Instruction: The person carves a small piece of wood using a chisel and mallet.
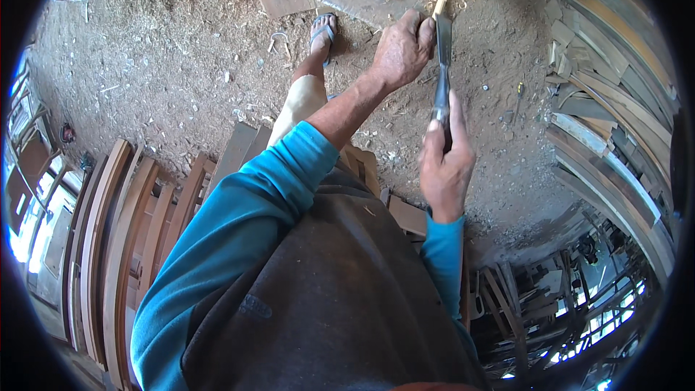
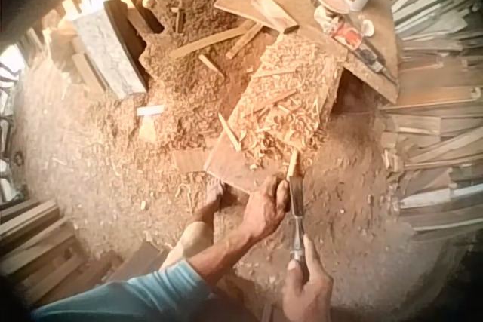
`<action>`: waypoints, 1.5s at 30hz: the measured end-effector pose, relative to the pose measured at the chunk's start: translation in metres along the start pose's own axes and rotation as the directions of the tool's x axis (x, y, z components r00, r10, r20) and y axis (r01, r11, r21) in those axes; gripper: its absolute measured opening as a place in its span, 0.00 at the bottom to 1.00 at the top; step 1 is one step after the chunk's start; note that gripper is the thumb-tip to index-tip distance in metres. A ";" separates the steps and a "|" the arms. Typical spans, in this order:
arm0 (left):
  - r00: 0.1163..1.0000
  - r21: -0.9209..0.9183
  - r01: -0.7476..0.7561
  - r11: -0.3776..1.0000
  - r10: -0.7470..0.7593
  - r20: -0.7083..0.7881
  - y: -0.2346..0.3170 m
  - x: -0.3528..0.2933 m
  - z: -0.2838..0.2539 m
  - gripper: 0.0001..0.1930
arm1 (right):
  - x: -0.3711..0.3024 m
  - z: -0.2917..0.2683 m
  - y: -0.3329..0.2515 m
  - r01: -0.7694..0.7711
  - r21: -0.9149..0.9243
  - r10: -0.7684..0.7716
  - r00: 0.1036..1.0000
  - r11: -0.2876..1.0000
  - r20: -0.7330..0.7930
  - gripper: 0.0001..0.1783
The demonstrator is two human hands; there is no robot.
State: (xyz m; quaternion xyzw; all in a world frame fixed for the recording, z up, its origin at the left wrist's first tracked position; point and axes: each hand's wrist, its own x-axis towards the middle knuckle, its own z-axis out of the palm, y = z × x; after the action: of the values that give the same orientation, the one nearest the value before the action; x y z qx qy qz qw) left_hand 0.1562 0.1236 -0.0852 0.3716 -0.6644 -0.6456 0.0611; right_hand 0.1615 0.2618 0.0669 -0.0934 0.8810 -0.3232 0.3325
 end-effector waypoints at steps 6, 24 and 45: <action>0.999 -0.044 0.047 0.998 -0.047 0.002 0.008 -0.001 0.000 0.17 | 0.040 0.007 -0.004 0.009 0.015 -0.008 0.999 1.000 -0.032 0.30; 0.994 -0.137 -0.077 0.988 0.088 0.072 -0.008 -0.011 0.001 0.17 | 0.054 0.008 0.014 0.121 -0.014 -0.121 0.992 0.993 -0.042 0.29; 0.999 -0.167 -0.048 0.985 0.046 -0.016 -0.006 -0.015 0.003 0.18 | -0.034 0.011 0.028 -0.060 0.134 0.056 0.998 0.989 0.036 0.30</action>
State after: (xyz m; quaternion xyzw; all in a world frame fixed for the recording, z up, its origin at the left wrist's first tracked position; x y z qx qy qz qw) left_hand 0.1681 0.1350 -0.0855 0.3535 -0.6158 -0.6953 0.1114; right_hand 0.1958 0.2906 0.0607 -0.0501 0.8542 -0.3705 0.3613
